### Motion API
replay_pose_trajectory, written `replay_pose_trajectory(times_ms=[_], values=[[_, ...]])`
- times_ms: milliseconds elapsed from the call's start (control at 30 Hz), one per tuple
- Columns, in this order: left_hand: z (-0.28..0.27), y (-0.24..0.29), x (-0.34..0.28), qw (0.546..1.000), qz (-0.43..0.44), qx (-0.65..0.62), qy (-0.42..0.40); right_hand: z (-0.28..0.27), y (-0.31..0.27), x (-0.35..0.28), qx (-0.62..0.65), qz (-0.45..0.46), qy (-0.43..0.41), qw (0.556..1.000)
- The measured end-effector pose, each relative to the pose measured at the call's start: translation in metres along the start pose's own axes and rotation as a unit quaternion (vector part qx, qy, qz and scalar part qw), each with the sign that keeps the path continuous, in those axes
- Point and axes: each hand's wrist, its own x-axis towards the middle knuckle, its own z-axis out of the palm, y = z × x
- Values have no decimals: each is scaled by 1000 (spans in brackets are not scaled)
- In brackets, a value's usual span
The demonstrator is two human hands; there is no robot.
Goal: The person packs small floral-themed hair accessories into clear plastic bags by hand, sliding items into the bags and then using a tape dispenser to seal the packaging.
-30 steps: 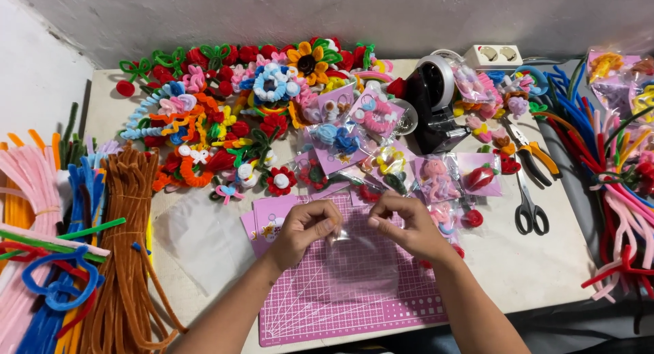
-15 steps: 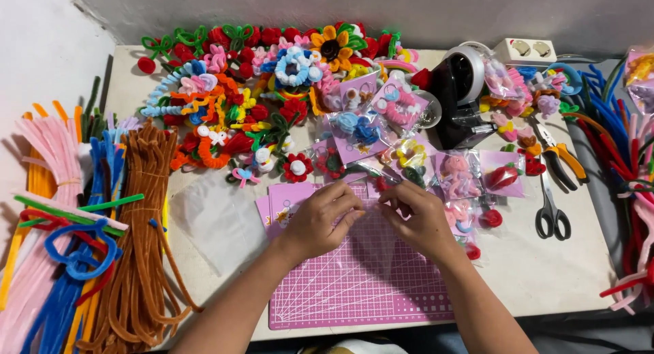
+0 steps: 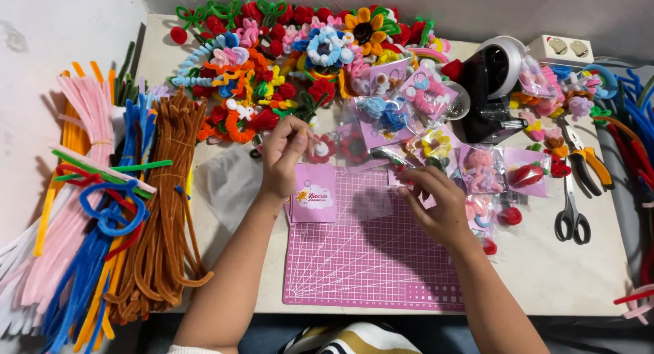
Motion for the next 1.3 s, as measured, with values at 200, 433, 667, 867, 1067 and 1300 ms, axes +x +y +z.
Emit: replay_pose_trajectory(times_ms=[200,433,667,867,1067,1300], values=[[2,-6,-2,973,-106,-205,12,26,-18,1,-23,-73,-46,996],[-10,6,5,869,-169,-463,-42,48,-29,6,-153,-165,-119,967],[-17,-2,6,865,-172,-469,-56,86,-41,39,-192,-135,-154,960],[-30,-39,1,870,-173,-460,-42,101,-28,44,-230,-118,-200,945],[-26,-32,1,871,-176,-458,-34,82,-20,46,-140,-88,-200,966],[-18,-25,0,876,-165,-452,-25,56,-53,54,12,-16,-180,984]])
